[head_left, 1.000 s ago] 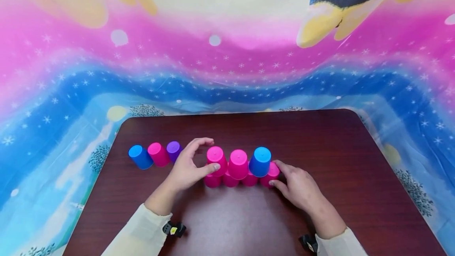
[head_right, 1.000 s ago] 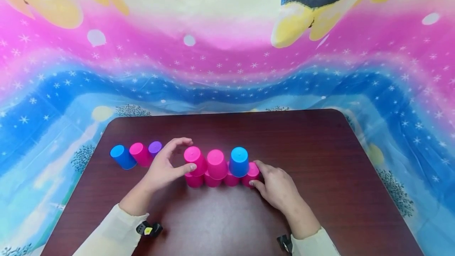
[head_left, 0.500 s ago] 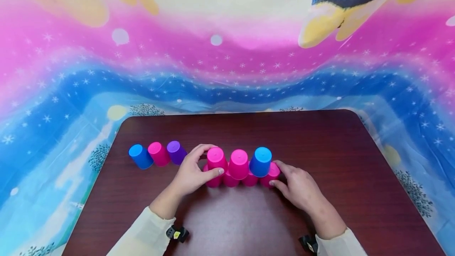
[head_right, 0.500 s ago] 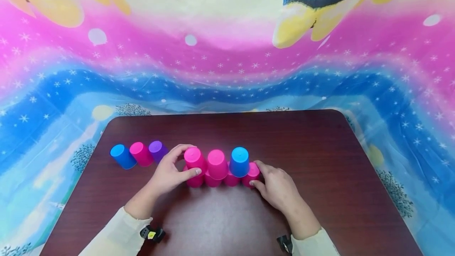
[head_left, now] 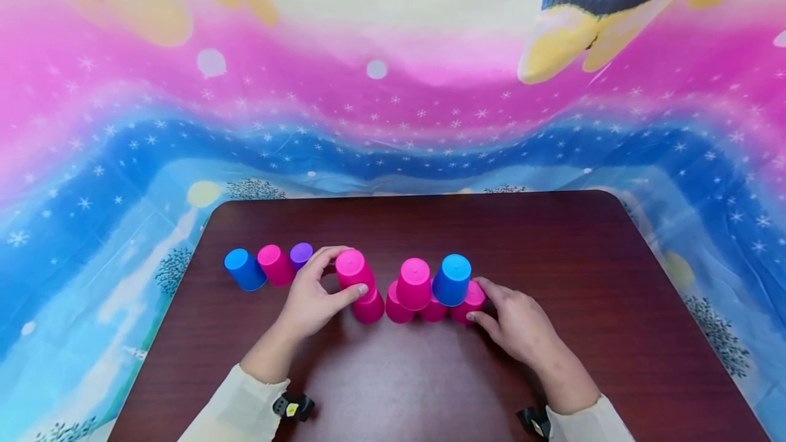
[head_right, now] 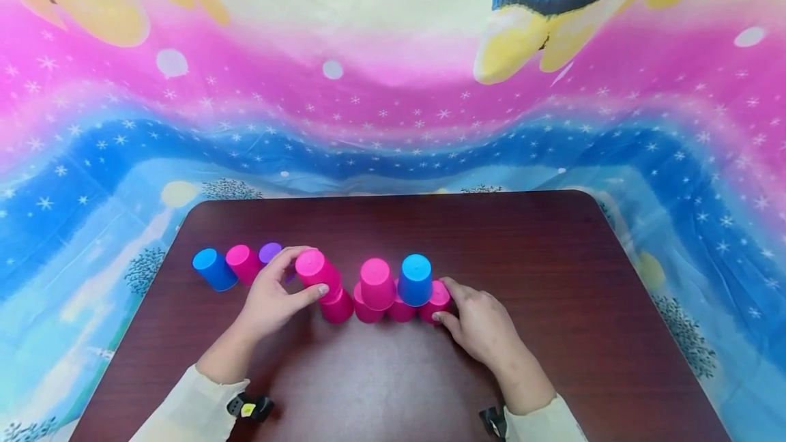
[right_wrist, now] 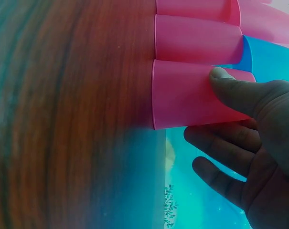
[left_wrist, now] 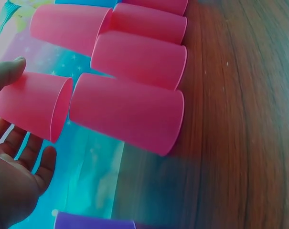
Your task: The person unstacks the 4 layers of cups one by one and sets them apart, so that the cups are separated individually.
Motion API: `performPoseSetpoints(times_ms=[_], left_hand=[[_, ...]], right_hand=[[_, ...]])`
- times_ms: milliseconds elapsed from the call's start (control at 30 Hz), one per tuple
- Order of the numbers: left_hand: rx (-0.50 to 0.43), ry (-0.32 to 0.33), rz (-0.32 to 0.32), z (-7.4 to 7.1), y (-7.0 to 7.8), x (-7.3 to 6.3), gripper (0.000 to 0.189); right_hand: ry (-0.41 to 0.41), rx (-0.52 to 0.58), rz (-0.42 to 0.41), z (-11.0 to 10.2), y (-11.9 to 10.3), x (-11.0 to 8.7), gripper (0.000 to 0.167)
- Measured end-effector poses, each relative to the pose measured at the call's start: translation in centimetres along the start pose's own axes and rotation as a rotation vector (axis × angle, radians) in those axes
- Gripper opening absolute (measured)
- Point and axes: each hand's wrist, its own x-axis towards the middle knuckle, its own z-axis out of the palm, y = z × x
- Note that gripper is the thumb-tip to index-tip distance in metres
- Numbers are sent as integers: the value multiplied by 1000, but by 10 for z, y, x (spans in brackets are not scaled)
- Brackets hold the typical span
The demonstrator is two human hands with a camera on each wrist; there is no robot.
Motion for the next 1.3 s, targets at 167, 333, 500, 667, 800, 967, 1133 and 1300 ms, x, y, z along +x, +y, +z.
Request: performPoseSetpoints(times_ms=[167,333,500,667,800,967,1133,1300], left_hand=[[21,39,-18,-11,-6,-6,70],[40,77,-36,-21,-12,-12,71],[47,107,-81,-29,-17,-18,72],[61,131,-134,-35,-27,-26,74],[89,152,-182,-39,-37,-33,76],[127,159,-221,-42,-51,-41,74],[152,168,-236,-43,-64,-45,73],[153,178,-268,-42,-74,-46,73]], right_hand=[[-3,-3,-2,-1,0,0,73],[-2,-11,-3,-2,0,0,73],[8,-17,-6,-2,0,0,72],[8,-18,-10,-2,-1,1,71],[7,-21,-11,-2,-1,1,72],[0,-21,-9,-2,0,1,72],[0,-23,-8,-3,-1,0,72],[-6,-25,1,-1,-1,0,73]])
